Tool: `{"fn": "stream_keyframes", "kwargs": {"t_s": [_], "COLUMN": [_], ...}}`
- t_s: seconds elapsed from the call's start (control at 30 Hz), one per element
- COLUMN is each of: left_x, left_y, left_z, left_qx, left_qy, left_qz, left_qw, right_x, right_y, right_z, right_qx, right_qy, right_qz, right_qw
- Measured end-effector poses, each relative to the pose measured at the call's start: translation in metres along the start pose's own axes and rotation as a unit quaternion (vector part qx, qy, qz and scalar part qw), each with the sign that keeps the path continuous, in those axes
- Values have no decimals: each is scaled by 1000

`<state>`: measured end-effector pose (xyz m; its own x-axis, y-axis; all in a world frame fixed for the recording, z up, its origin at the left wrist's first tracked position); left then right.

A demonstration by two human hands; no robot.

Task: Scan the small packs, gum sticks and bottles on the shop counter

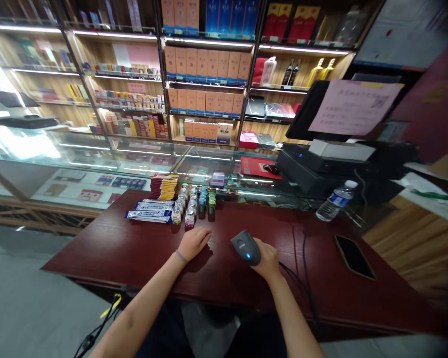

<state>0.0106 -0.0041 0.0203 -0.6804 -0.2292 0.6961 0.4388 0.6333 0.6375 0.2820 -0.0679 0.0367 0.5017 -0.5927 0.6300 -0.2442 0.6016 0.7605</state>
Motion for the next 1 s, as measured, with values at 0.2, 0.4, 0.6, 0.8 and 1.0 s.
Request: {"fn": "stream_keyframes", "kwargs": {"t_s": [0.2, 0.4, 0.6, 0.8, 1.0], "left_x": [-28, -63, -73, -68, -61], "left_y": [34, 65, 74, 72, 70], "left_z": [5, 19, 29, 28, 26], "left_qx": [117, 214, 242, 232, 231], "left_qy": [-80, -31, 19, 15, -23], "left_qz": [-84, -164, -177, -183, -201], "left_qw": [986, 963, 954, 955, 952], "right_x": [-1, 8, 17, 17, 15], "right_y": [2, 6, 7, 5, 6], "right_z": [-7, -20, -31, -35, -34], "right_qx": [-46, -84, -100, -106, -85], "right_qy": [9, 28, 57, 71, 60], "right_qz": [2, 3, 13, 7, 8], "right_qw": [999, 996, 993, 992, 995]}}
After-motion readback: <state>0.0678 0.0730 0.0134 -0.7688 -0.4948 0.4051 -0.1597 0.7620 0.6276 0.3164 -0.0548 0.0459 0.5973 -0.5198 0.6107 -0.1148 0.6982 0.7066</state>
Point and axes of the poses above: each hand's wrist, its own y-axis towards the middle knuckle, its own x-axis out of the back of the hand, z = x × y, the point moved 3 cm from there along y, towards the middle knuckle, and after that the axes turned 1 degree about -x, right-handed, at the moved point
